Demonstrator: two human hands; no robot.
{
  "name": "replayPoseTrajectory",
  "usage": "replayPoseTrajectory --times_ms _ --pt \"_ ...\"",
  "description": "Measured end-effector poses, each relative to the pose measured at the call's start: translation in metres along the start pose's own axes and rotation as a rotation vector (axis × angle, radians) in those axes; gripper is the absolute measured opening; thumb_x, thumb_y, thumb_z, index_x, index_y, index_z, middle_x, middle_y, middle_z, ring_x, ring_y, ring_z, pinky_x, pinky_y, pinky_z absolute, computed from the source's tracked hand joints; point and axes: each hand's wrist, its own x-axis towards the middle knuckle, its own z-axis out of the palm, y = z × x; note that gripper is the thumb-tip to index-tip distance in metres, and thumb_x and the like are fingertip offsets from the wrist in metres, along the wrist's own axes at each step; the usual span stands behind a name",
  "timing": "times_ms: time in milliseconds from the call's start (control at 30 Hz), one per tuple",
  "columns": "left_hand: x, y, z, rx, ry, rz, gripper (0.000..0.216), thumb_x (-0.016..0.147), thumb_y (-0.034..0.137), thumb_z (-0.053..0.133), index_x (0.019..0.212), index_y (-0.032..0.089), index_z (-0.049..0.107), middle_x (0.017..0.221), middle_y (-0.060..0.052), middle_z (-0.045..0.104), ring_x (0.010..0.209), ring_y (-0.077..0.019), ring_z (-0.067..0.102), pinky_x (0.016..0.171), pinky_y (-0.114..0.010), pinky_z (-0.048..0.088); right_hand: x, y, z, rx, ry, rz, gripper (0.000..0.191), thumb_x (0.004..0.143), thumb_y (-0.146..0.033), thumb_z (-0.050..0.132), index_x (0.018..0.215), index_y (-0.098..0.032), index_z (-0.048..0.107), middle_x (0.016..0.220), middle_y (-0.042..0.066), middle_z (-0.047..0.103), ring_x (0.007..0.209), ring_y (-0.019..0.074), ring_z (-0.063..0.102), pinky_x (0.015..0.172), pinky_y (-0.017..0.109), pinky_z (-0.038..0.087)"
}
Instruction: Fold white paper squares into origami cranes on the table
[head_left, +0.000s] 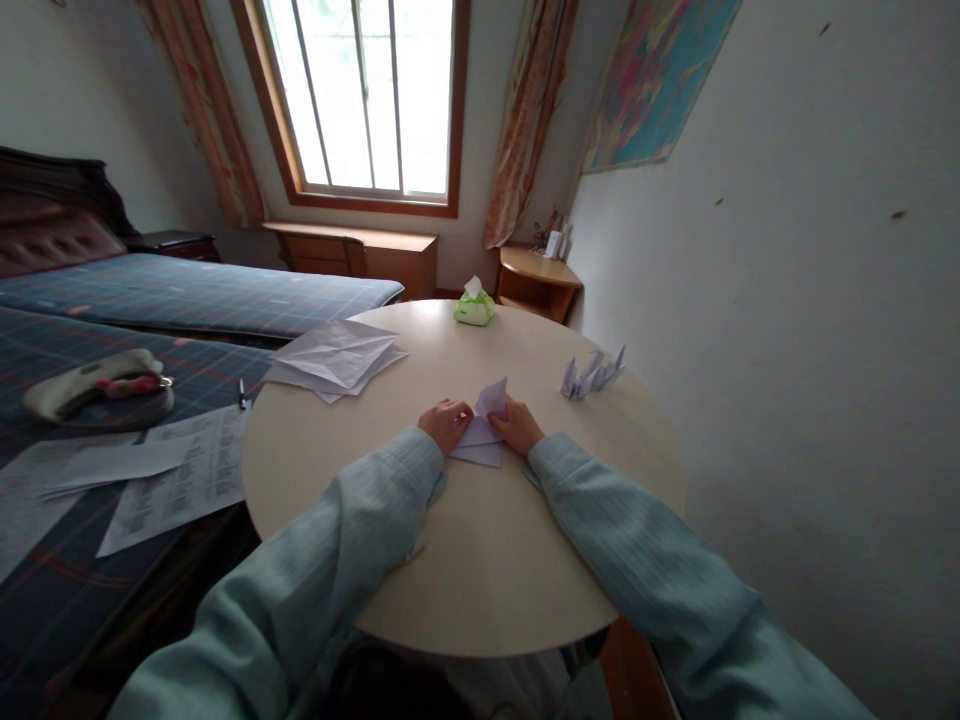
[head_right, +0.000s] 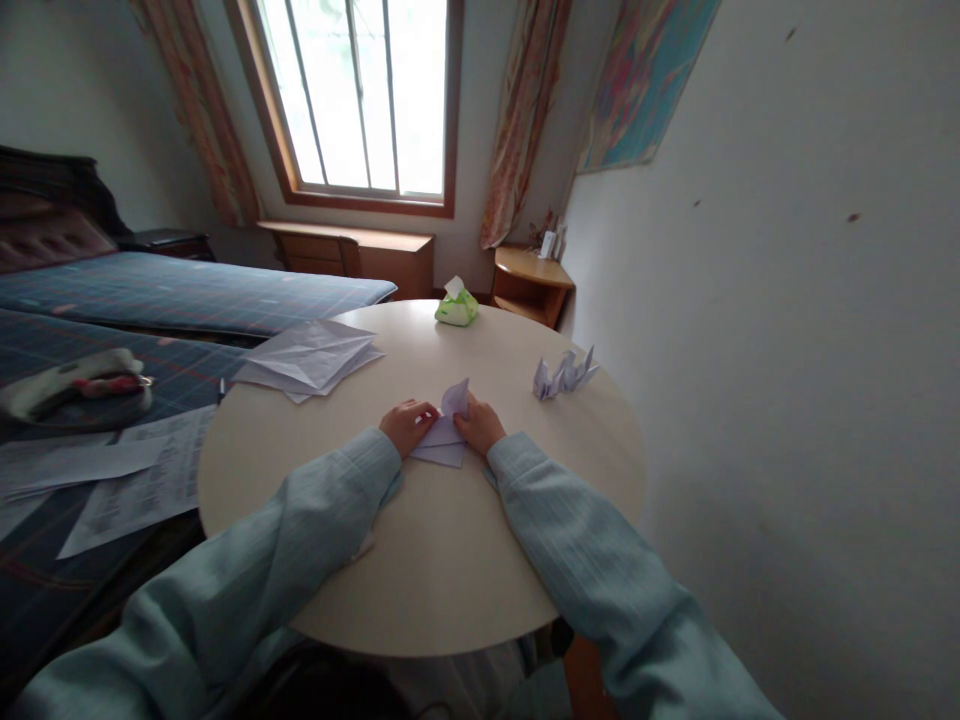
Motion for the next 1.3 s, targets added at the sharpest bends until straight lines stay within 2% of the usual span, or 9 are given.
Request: replayPoseTrajectory --times_ms 100,367,600,867,1067,1167,1300 --pt "0.0 0.0 0.002 -0.044 -0.037 0.046 0.014 0.072 0.019 0.049 0.078 0.021 0.061 0.077 -0.001 0.061 0.068 -0.0104 0.054 0.064 -0.02 0.042 0.0 0.001 0.001 -0.002 -0.011 0.017 0.018 0.068 -0.018 0.04 0.084 -0.014 0.046 0.077 0.007 0.058 0.069 0.0171 0.053 0.063 0.026 0.04" --pt "-0.001 -0.003 0.003 -0.046 -0.078 0.062 0.016 0.071 0.02 0.049 0.079 0.022 0.062 0.077 -0.001 0.061 0.066 -0.0098 0.054 0.065 -0.02 0.043 -0.001 0.001 0.0 -0.019 -0.036 -0.008 0.016 0.069 -0.019 0.04 0.084 -0.016 0.045 0.074 0.004 0.057 0.066 0.0156 0.052 0.061 0.024 0.039" --pt "-0.002 0.0 0.002 -0.056 -0.087 0.102 0.02 0.072 0.026 0.046 0.082 0.022 0.063 0.075 -0.001 0.062 0.079 -0.0126 0.053 0.071 -0.022 0.043 -0.003 -0.004 -0.003 -0.085 -0.046 -0.049 0.022 0.068 -0.025 0.044 0.087 -0.014 0.044 0.068 0.002 0.055 0.06 0.0151 0.051 0.055 0.024 0.037" --pt "-0.003 0.006 -0.002 -0.016 -0.097 0.018 0.028 0.074 0.038 0.042 0.08 0.024 0.065 0.066 -0.002 0.057 0.056 -0.0104 0.051 0.057 -0.022 0.041 0.001 0.001 0.0 -0.126 0.014 0.03 0.025 0.068 -0.022 0.045 0.091 -0.014 0.044 0.08 0.006 0.057 0.07 0.0166 0.054 0.061 0.024 0.038" --pt "-0.001 -0.001 0.005 -0.119 -0.131 0.063 0.02 0.071 0.033 0.05 0.083 0.027 0.065 0.069 0.0 0.056 0.055 -0.0077 0.05 0.061 -0.02 0.042 0.002 0.004 0.0 -0.142 0.015 0.099 0.032 0.069 -0.024 0.047 0.099 -0.013 0.042 0.081 0.007 0.059 0.071 0.0178 0.055 0.06 0.024 0.037" --pt "0.001 -0.005 0.008 -0.168 -0.16 0.091 0.018 0.069 0.029 0.053 0.084 0.027 0.065 0.071 -0.001 0.057 0.058 -0.008 0.052 0.063 -0.02 0.043 0.002 0.004 -0.001 -0.145 0.023 0.124 0.03 0.07 -0.024 0.047 0.098 -0.014 0.042 0.079 0.007 0.059 0.071 0.0181 0.055 0.059 0.024 0.037" --pt "0.002 -0.006 0.011 -0.222 -0.185 0.229 0.021 0.066 0.027 0.057 0.086 0.024 0.063 0.08 0.0 0.063 0.076 -0.0111 0.054 0.075 -0.022 0.042 0.001 0.004 -0.002 -0.134 0.051 0.165 0.028 0.07 -0.024 0.048 0.095 -0.014 0.043 0.078 0.008 0.06 0.07 0.0187 0.056 0.058 0.025 0.038"
